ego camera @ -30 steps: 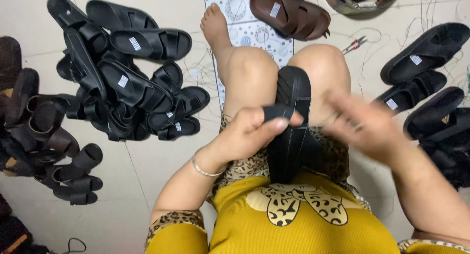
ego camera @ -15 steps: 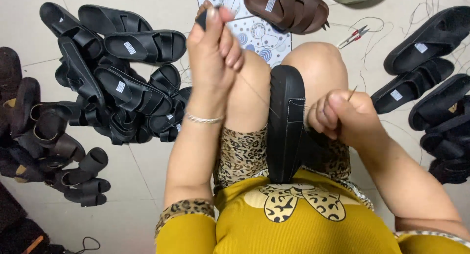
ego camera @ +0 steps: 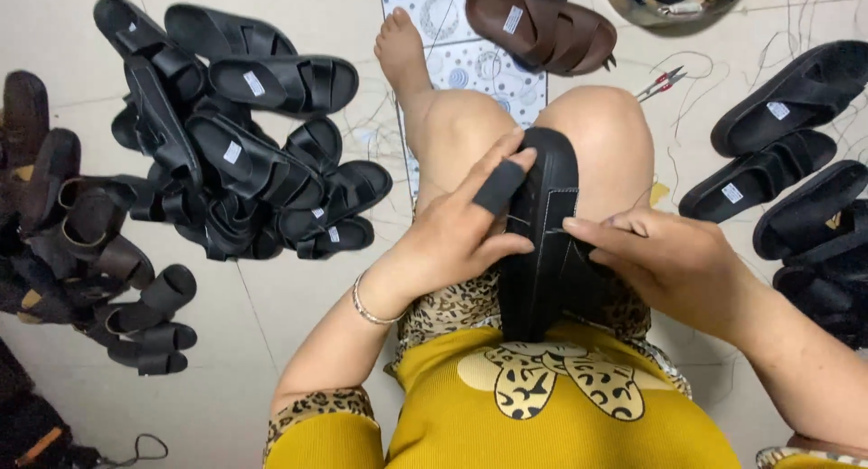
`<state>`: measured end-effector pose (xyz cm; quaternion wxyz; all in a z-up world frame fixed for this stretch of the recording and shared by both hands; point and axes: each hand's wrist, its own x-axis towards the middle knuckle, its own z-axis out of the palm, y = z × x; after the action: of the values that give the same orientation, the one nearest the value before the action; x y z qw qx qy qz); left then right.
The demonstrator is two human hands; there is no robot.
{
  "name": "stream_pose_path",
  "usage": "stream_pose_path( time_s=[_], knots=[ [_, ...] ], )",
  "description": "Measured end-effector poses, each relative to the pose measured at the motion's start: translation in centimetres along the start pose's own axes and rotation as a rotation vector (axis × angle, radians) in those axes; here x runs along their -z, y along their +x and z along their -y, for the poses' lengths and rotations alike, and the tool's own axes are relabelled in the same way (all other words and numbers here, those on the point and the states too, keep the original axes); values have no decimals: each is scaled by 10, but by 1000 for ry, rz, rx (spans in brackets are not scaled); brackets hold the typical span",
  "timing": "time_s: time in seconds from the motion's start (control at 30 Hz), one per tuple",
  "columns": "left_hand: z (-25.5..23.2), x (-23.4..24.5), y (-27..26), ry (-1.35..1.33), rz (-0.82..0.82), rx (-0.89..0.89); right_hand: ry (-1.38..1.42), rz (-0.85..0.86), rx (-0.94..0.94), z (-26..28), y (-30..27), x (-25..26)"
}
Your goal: Hand-stitching the upper component of a sandal to the sole using a needle and thread, followed by checking a smartphone.
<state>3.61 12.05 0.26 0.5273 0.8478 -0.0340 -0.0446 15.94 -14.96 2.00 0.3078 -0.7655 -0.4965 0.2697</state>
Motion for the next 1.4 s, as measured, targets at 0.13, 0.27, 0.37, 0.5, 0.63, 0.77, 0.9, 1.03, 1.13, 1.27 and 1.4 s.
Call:
stream_pose_path(
  time_s=[0.13, 0.27, 0.37, 0.5, 0.63, 0.77, 0.9, 1.03, 1.13, 1.27, 1.4],
  knots=[
    [2, -4, 5, 51, 180, 91, -131, -29, 46, -2, 4, -2],
    [8, -12, 6, 72, 206, 116, -299, -24, 16, 4, 1, -1],
    [17, -23, 4, 102, 183, 120, -639, -50, 48, 18, 7, 0],
    [35, -36, 4, 360, 126, 78, -958, -55, 139, 25, 34, -2],
    [29, -34, -2, 315, -1, 4, -544, 15, -68, 17, 44, -12],
    [5, -20, -10, 526, -306, -210, -450, -93, 11, -8, 21, -16],
    [-18, 1, -14, -942, -18, 204, -351, -254, 166, -21, 9, -21],
    [8, -40, 1, -37, -63, 238, -375, -316, 208, -12, 12, -22],
    [-10, -71, -3, 225, 38, 167, -519, -207, 121, 0, 5, 0],
    [13, -43, -19, 643, -312, -222, -224, 83, -249, -32, -39, 63],
    [-4, -21, -12, -279, -365, 205, 204, 58, -546, -29, -27, 34]
  ],
)
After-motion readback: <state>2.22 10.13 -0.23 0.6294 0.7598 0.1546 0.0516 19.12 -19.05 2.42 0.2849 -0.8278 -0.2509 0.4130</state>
